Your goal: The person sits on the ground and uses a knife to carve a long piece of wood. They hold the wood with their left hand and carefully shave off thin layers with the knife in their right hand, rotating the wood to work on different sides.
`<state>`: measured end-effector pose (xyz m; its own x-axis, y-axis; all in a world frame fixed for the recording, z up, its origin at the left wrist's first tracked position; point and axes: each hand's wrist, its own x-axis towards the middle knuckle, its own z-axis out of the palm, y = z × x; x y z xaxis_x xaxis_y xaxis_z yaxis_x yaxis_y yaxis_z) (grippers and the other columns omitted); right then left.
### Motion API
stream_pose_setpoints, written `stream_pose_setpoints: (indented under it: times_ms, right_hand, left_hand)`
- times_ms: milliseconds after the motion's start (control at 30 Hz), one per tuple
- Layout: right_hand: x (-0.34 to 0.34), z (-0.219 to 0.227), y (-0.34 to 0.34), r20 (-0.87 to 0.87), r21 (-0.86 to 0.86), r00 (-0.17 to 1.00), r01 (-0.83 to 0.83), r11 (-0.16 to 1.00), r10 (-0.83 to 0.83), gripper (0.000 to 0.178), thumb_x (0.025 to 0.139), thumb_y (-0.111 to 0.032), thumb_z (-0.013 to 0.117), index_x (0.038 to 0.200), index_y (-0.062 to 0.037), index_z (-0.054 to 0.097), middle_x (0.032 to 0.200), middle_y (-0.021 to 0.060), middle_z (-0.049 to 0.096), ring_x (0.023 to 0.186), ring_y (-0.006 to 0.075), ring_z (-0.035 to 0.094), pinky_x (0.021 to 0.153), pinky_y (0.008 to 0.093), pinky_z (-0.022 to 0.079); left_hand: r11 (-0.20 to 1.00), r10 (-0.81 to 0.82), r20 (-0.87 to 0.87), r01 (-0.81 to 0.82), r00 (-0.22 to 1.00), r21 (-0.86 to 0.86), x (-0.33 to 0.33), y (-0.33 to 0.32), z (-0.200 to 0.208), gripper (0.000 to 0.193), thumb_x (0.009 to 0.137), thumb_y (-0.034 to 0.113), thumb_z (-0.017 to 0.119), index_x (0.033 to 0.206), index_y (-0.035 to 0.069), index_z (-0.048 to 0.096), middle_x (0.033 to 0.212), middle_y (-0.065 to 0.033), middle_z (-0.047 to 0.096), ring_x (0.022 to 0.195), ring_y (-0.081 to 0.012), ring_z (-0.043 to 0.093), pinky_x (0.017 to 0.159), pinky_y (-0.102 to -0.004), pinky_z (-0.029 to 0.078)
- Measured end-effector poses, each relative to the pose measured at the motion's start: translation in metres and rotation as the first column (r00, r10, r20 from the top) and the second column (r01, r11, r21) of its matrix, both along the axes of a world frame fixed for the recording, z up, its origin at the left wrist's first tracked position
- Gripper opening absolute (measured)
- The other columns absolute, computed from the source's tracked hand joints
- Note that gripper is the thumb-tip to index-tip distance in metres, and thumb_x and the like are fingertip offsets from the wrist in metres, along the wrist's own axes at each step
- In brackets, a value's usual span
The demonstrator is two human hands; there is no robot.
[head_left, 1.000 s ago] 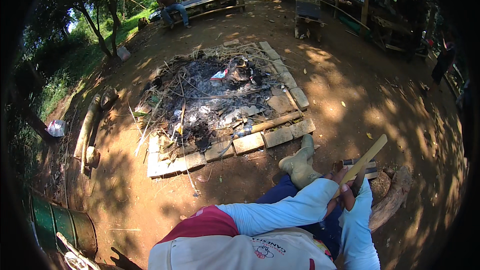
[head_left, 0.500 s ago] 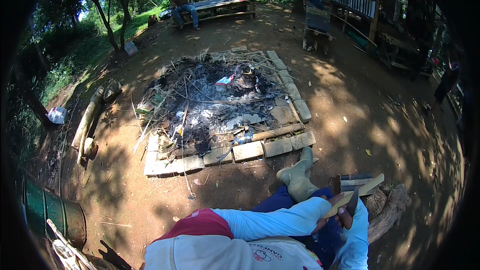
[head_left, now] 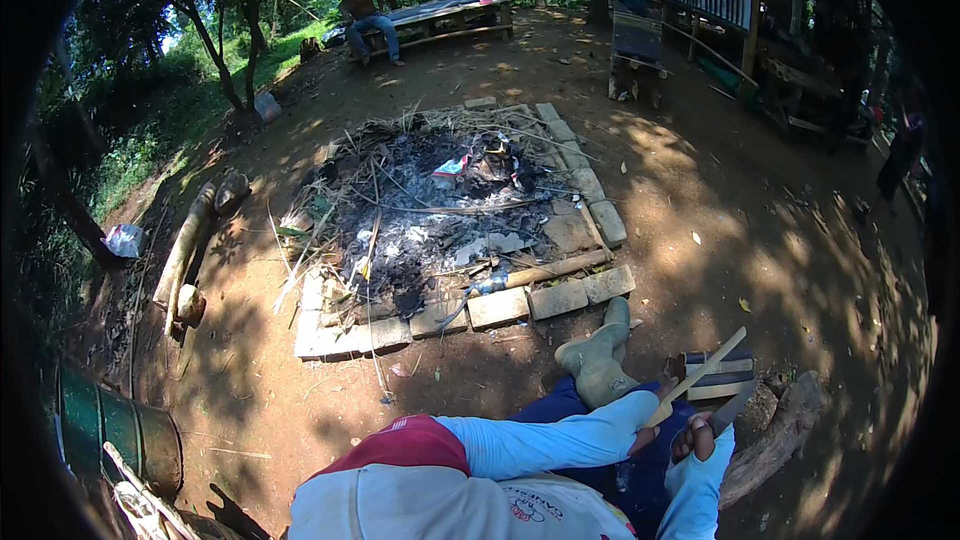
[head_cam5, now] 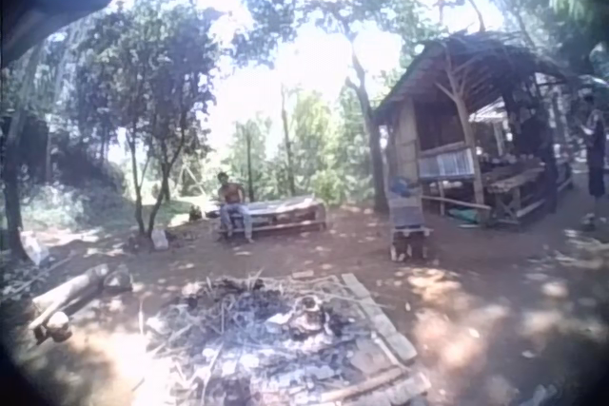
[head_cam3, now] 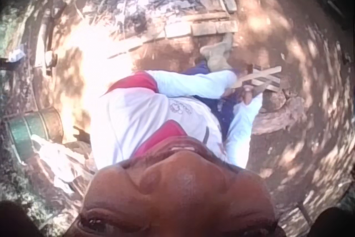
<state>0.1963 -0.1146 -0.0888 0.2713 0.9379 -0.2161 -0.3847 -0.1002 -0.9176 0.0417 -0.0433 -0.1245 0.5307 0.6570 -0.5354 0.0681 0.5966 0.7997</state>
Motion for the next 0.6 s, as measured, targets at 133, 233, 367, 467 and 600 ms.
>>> stream_pose_setpoints:
  times_ms: [133, 233, 367, 467, 600]
  right_hand:
    - [0.019, 0.028, 0.001, -0.069, -0.038, 0.991, 0.116, 0.993, -0.118, 0.015, 0.088, -0.017, 0.062, 0.089, -0.0084, 0.050, 0.061, -0.0005, 0.044, 0.044, 0.0095, 0.040, 0.041, 0.0250, 0.033]
    - [0.062, 0.013, -0.009, 0.249, -0.055, 0.948, 0.220, 0.974, -0.200, 0.019, 0.088, -0.021, 0.065, 0.090, -0.0098, 0.050, 0.061, -0.0007, 0.044, 0.046, 0.0089, 0.041, 0.040, 0.0253, 0.033]
    - [0.106, 0.003, -0.044, 0.832, -0.050, 0.550, 0.196, 0.979, -0.068, 0.009, 0.089, -0.015, 0.056, 0.088, -0.0071, 0.050, 0.068, 0.0016, 0.044, 0.056, 0.0121, 0.041, 0.051, 0.0284, 0.035]
    - [0.075, 0.049, -0.067, 0.959, -0.127, 0.271, 0.133, 0.983, 0.087, 0.013, 0.090, -0.007, 0.041, 0.082, -0.0021, 0.051, 0.073, 0.0051, 0.042, 0.070, 0.0177, 0.039, 0.063, 0.0339, 0.037]
    - [0.054, 0.041, -0.079, 0.938, -0.219, 0.303, 0.140, 0.966, 0.169, 0.012, 0.090, -0.009, 0.044, 0.082, -0.0029, 0.051, 0.072, 0.0040, 0.042, 0.068, 0.0166, 0.038, 0.062, 0.0328, 0.036]
  left_hand:
    - [0.977, -0.107, 0.149, 0.076, 0.983, 0.201, -0.031, -0.002, 0.009, 0.037, 0.093, 0.032, 0.057, 0.120, 0.007, 0.054, 0.095, -0.0043, 0.058, 0.079, -0.0131, 0.061, 0.069, -0.0240, 0.050]
    - [0.994, 0.005, 0.125, 0.009, 0.992, -0.112, -0.032, 0.005, 0.037, 0.047, 0.095, 0.052, 0.050, 0.117, 0.011, 0.057, 0.090, -0.0046, 0.062, 0.070, -0.0151, 0.065, 0.059, -0.0275, 0.052]
    - [0.989, 0.024, -0.014, -0.026, 1.000, -0.145, -0.030, 0.015, 0.024, 0.048, 0.096, 0.054, 0.047, 0.113, 0.011, 0.059, 0.086, -0.0053, 0.063, 0.064, -0.0164, 0.065, 0.059, -0.0278, 0.053]
    - [0.994, 0.020, -0.008, -0.021, 1.000, -0.104, -0.031, 0.012, 0.021, 0.039, 0.098, 0.043, 0.045, 0.113, 0.009, 0.059, 0.087, -0.0067, 0.064, 0.063, -0.0168, 0.065, 0.060, -0.0279, 0.054]
    - [1.000, 0.025, 0.039, -0.025, 0.999, 0.005, -0.024, 0.005, 0.006, 0.031, 0.097, 0.020, 0.039, 0.119, 0.006, 0.054, 0.093, -0.0085, 0.065, 0.067, -0.0157, 0.065, 0.063, -0.0272, 0.055]
